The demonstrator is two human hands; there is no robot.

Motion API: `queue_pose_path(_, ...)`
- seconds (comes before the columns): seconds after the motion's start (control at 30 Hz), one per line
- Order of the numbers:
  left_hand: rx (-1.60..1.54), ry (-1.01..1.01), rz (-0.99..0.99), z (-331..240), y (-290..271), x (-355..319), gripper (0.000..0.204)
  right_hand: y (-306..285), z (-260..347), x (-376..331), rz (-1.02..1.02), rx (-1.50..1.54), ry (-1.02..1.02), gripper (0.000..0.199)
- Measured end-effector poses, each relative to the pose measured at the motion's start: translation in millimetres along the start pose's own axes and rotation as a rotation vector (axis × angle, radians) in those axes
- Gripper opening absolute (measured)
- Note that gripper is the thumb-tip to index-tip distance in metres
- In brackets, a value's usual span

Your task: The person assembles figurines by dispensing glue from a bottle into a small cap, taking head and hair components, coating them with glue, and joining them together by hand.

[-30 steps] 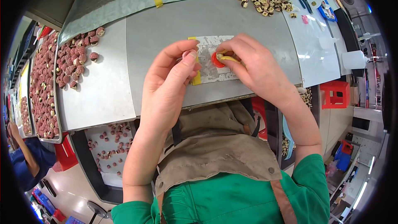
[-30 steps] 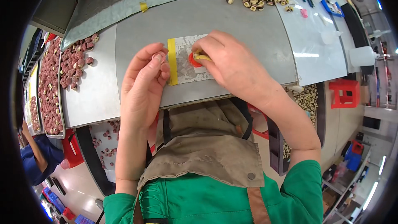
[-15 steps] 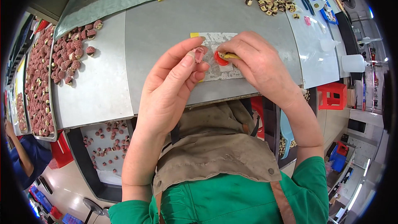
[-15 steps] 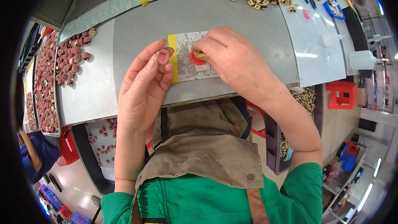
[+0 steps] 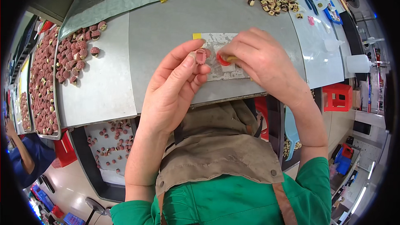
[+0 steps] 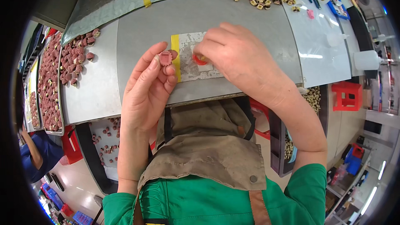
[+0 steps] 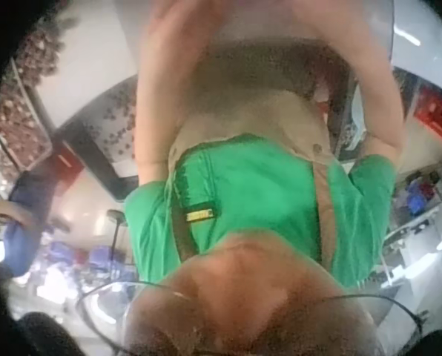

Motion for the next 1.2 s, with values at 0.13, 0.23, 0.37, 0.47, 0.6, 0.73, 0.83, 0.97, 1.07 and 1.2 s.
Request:
queue_pose_path(0.13, 0.036, 0.018, 0.009, -0.9, 2.9, -1.5, 0.036, -2.4, 3.2, -1.6, -0.077, -0.047, 0.039, 0.024)
queue_pose_path(0.23, 0.080, 0.028, -0.019, -1.1, 1.7, -3.6, 0.035, -3.1, 4.1, -3.2, -0.039, -0.065, 0.064, 0.023)
queue_pose_path(0.37, 0.139, 0.018, -0.006, -1.4, 0.7, -5.1, 0.034, 4.4, -17.5, -9.2, 0.019, 0.286, 0.227, 0.017)
queue_pose_path(0.47, 0.210, 0.001, -0.034, -2.0, 5.9, -6.3, 0.035, 18.1, -24.7, -25.3, -0.047, 0.784, 0.472, 0.017)
queue_pose_path(0.6, 0.241, -0.007, -0.006, -1.1, 9.3, -3.5, 0.035, 25.2, -10.9, -33.9, -0.299, 1.141, 0.417, 0.019)
queue_pose_path(0.73, 0.269, -0.006, 0.005, -1.0, 12.4, -3.7, 0.034, 25.2, -6.3, -34.8, -0.386, 1.093, 0.335, 0.021)
queue_pose_path(0.83, 0.281, 0.006, 0.012, -0.8, 16.8, -3.7, 0.033, 24.0, -2.9, -33.7, -0.388, 1.001, 0.241, 0.022)
queue_pose_path(0.97, 0.249, 0.009, 0.035, 0.7, 19.7, -3.4, 0.031, 23.5, -0.1, -31.7, -0.397, 0.918, 0.226, 0.022)
queue_pose_path(1.07, 0.247, 0.009, 0.039, 0.3, 21.1, -3.8, 0.030, 21.2, 1.0, -30.8, -0.404, 0.871, 0.211, 0.022)
queue_pose_path(1.2, 0.275, 0.078, 0.009, 1.5, 21.3, -6.8, 0.028, 17.2, 2.2, -30.6, -0.393, 0.824, 0.198, 0.023)
Point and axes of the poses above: each hand's wrist, its own x-axis towards the middle knuckle, its own y-axis out of the palm, z = x × y, the point moved 7 cm from there along x, towards the middle knuckle, and after that the axes turned 3 degrees about y, right-handed, at the moved point
